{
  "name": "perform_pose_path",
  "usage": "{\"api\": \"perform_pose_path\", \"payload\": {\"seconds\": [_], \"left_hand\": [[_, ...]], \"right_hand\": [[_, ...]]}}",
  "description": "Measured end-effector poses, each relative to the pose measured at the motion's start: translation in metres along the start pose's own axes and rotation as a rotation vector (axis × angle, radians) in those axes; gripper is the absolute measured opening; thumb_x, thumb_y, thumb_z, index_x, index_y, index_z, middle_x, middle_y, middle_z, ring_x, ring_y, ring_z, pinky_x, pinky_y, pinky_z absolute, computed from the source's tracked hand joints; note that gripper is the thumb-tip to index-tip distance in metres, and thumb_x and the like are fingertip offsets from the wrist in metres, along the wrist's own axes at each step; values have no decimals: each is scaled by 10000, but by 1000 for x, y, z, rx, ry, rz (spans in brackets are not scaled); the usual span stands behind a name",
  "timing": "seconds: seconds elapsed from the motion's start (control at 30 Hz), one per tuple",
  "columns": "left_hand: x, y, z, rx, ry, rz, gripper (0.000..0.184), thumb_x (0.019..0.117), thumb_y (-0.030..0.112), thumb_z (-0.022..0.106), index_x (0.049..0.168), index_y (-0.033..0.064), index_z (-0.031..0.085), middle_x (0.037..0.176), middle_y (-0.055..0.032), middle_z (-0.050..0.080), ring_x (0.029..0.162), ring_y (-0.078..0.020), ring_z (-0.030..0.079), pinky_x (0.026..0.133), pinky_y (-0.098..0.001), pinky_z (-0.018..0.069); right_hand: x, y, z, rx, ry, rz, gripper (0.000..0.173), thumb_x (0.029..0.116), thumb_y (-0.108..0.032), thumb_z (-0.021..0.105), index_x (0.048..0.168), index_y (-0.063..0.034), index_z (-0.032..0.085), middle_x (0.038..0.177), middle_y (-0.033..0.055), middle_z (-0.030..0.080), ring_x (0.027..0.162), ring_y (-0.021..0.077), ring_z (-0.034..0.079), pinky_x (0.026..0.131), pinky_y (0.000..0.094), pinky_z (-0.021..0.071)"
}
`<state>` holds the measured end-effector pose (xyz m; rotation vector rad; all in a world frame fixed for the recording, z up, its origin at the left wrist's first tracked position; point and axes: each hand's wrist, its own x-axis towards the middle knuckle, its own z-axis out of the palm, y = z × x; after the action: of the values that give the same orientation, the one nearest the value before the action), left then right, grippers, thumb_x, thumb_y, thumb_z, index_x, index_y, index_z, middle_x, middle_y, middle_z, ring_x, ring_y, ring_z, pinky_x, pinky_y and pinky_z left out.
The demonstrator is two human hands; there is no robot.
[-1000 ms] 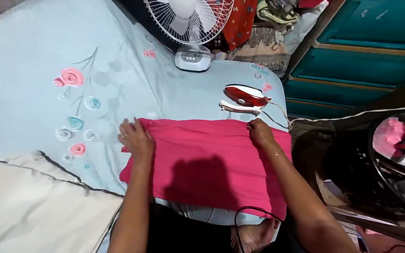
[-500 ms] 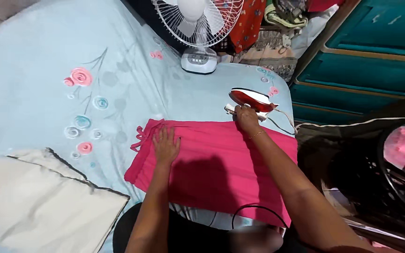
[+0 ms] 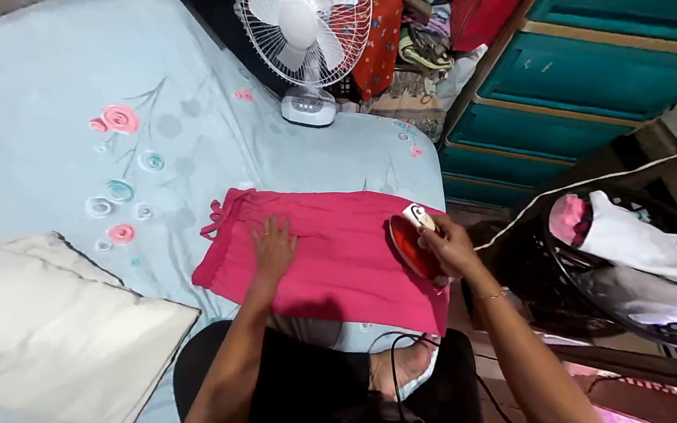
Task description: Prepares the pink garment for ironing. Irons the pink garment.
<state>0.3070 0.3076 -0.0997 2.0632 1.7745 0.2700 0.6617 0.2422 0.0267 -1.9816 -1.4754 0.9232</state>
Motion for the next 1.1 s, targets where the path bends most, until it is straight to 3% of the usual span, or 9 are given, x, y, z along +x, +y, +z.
{"api": "perform_pose_path", "payload": {"seconds": [0.2,0.33,0.4,0.47,0.6,0.67,0.87,0.97,1.1], "left_hand": [[-60,31,-8,9,-196,-106,651,1067,393,510,1615,84,341,1685,-272,199,1581,-452,119,1221,-707,54],[-79,30,-3,-22,-195,-125,653,1061,379,523,1609,69,348,1684,-280,192,1580,-456,117,1227,-694,56],[-82,27,-2,-29,-184,-117,648,1059,370,530,1605,69,356,1683,-277,200,1578,-452,133,1229,-687,74],[-80,25,-2,-19,-209,-125,650,1064,374,517,1615,80,337,1691,-261,188,1584,-430,133,1237,-669,75],[-73,26,-3,-62,-207,-134,622,1054,322,554,1594,69,379,1678,-273,219,1577,-440,151,1231,-682,75],[-71,28,-3,-81,-209,-141,604,1051,307,565,1579,63,405,1671,-278,233,1571,-451,163,1226,-691,85],[-73,21,-12,-145,-260,-137,599,1050,258,569,1583,54,390,1678,-268,221,1575,-433,165,1241,-657,121],[-74,7,-34,-206,-245,-111,546,1047,204,566,1542,11,441,1642,-295,288,1544,-446,254,1241,-608,201],[-73,-36,-62,-182,-3,-181,410,1051,167,555,1409,-31,587,1522,-311,470,1447,-487,409,1182,-659,291]], "right_hand": [[46,-5,59,-23,130,109,401,1050,-277,592,1307,30,619,1147,260,685,1065,371,675,967,548,513],[105,-17,68,-27,103,103,488,1069,-398,537,1328,14,584,1119,297,672,1031,458,660,889,636,512],[104,-21,67,-22,57,89,490,1072,-407,530,1321,12,573,1075,293,668,964,443,664,843,618,520],[84,-19,65,-16,-17,91,464,1072,-370,541,1339,7,579,1111,278,670,981,409,669,882,591,526],[14,-13,68,-12,-161,46,391,1061,-273,547,1329,8,596,1115,203,675,956,270,669,880,461,539],[-3,-23,76,-30,-176,21,388,1055,-252,553,1336,9,607,1164,211,687,1040,282,681,947,469,530],[66,-56,122,-83,-141,-26,426,1067,-327,562,1339,-1,603,1113,253,692,1008,378,687,928,561,529],[90,-76,132,-90,-165,-31,462,1077,-373,530,1343,1,584,1118,289,674,1006,435,671,896,608,520],[68,-69,121,-89,-194,16,444,1082,-340,526,1356,6,575,1153,259,670,1009,364,677,916,530,534]]}}
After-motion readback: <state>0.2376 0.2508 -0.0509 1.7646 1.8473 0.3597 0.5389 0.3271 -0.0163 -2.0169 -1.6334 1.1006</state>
